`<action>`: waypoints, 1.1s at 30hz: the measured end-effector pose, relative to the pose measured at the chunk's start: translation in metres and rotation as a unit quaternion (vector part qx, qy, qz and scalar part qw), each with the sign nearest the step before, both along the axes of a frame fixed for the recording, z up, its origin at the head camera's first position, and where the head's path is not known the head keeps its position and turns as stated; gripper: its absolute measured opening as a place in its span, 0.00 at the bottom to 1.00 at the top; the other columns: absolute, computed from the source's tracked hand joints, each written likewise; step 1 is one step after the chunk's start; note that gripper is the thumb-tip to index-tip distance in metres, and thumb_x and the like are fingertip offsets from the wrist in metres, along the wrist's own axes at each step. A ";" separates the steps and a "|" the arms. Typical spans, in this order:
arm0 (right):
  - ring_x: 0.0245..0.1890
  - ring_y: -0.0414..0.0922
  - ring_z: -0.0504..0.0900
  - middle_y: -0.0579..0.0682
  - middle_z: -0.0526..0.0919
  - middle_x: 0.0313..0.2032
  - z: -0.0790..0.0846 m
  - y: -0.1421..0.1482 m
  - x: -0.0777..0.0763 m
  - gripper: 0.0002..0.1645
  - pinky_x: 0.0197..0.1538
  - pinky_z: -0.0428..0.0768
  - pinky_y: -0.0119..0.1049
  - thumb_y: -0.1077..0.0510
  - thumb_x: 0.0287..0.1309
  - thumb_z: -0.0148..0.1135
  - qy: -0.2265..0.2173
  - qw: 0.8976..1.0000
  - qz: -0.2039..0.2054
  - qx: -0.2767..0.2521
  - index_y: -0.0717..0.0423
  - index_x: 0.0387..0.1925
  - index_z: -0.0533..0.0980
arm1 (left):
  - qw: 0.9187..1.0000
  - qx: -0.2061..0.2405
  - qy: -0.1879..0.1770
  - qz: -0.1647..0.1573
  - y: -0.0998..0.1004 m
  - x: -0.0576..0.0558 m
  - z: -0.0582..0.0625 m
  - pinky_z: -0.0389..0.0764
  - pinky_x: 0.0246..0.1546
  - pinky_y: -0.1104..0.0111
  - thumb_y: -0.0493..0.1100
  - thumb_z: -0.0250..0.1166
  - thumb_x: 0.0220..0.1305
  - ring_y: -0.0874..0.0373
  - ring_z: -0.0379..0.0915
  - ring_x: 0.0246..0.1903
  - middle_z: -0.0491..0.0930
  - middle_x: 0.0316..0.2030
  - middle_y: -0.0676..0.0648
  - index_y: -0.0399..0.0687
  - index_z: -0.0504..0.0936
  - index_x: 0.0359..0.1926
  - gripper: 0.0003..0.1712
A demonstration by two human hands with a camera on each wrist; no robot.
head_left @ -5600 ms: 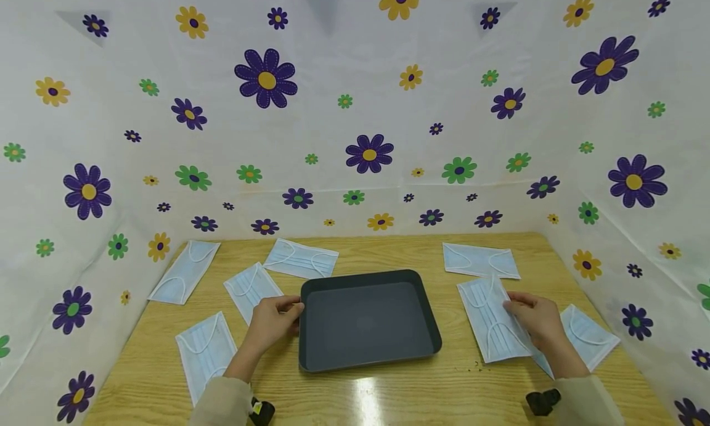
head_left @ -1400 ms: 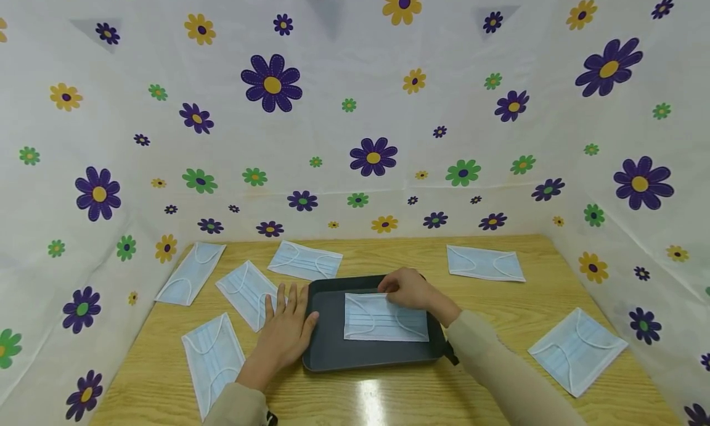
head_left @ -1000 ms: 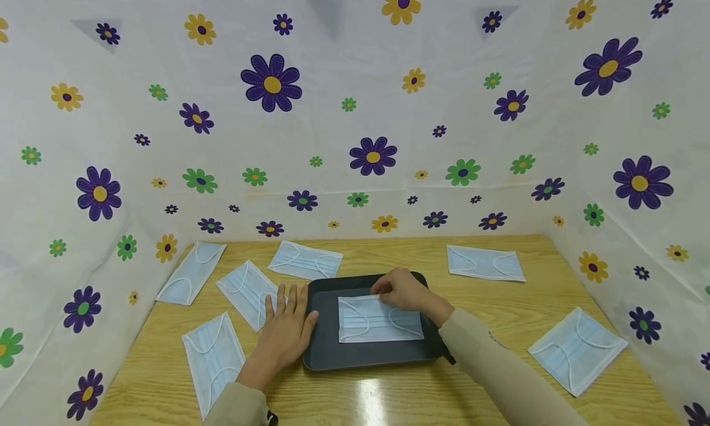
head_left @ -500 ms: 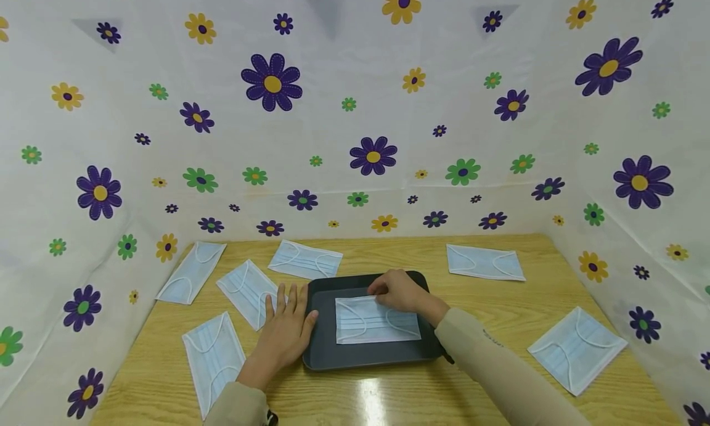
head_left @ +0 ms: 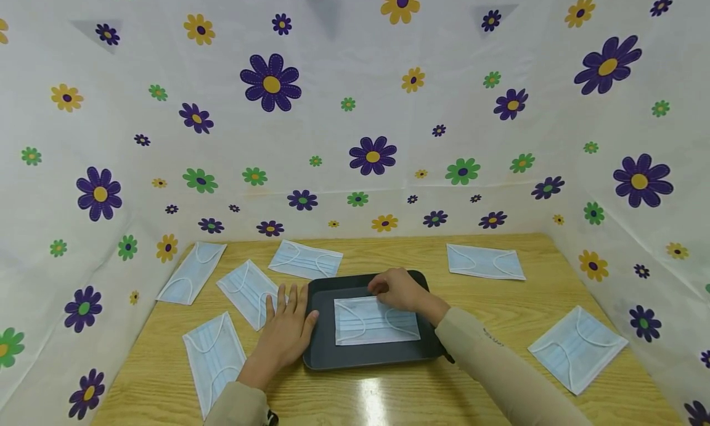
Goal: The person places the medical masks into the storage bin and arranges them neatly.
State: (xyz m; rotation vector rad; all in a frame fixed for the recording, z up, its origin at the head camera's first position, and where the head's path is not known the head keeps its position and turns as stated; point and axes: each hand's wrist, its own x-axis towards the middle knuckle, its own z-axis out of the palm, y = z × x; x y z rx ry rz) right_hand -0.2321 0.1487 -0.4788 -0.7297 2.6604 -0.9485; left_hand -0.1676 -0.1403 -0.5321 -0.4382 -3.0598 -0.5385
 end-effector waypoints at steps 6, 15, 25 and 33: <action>0.42 0.47 0.89 0.56 0.91 0.42 -0.001 -0.002 -0.001 0.14 0.47 0.87 0.40 0.75 0.61 0.64 0.011 1.000 0.006 -0.002 0.65 0.47 0.87 | 1.000 -0.010 -0.005 0.003 0.000 0.000 0.001 0.37 0.78 0.30 0.58 0.43 0.85 0.29 0.34 0.83 0.51 0.81 0.28 0.38 0.50 0.84 0.40; 0.41 0.46 0.88 0.57 0.91 0.41 -0.003 -0.001 0.001 0.13 0.45 0.87 0.38 0.73 0.62 0.66 0.018 1.000 0.006 0.005 0.65 0.47 0.86 | 1.000 -0.005 0.002 0.002 0.000 0.002 0.000 0.39 0.77 0.29 0.58 0.45 0.85 0.28 0.37 0.82 0.54 0.80 0.27 0.37 0.52 0.83 0.40; 0.42 0.45 0.88 0.56 0.91 0.43 -0.001 0.002 -0.001 0.12 0.47 0.87 0.40 0.70 0.64 0.67 0.004 1.000 -0.007 -0.008 0.65 0.49 0.86 | 1.000 -0.004 -0.001 0.005 0.000 0.001 0.000 0.38 0.77 0.29 0.57 0.45 0.85 0.28 0.36 0.82 0.53 0.80 0.28 0.37 0.52 0.83 0.40; 0.44 0.47 0.89 0.57 0.91 0.45 0.012 0.022 -0.003 0.14 0.50 0.88 0.44 0.66 0.68 0.67 0.009 0.999 -0.032 -0.030 0.65 0.52 0.85 | 1.000 -0.008 -0.004 0.005 0.001 0.001 0.001 0.39 0.77 0.29 0.57 0.45 0.85 0.28 0.37 0.82 0.53 0.80 0.27 0.37 0.51 0.83 0.40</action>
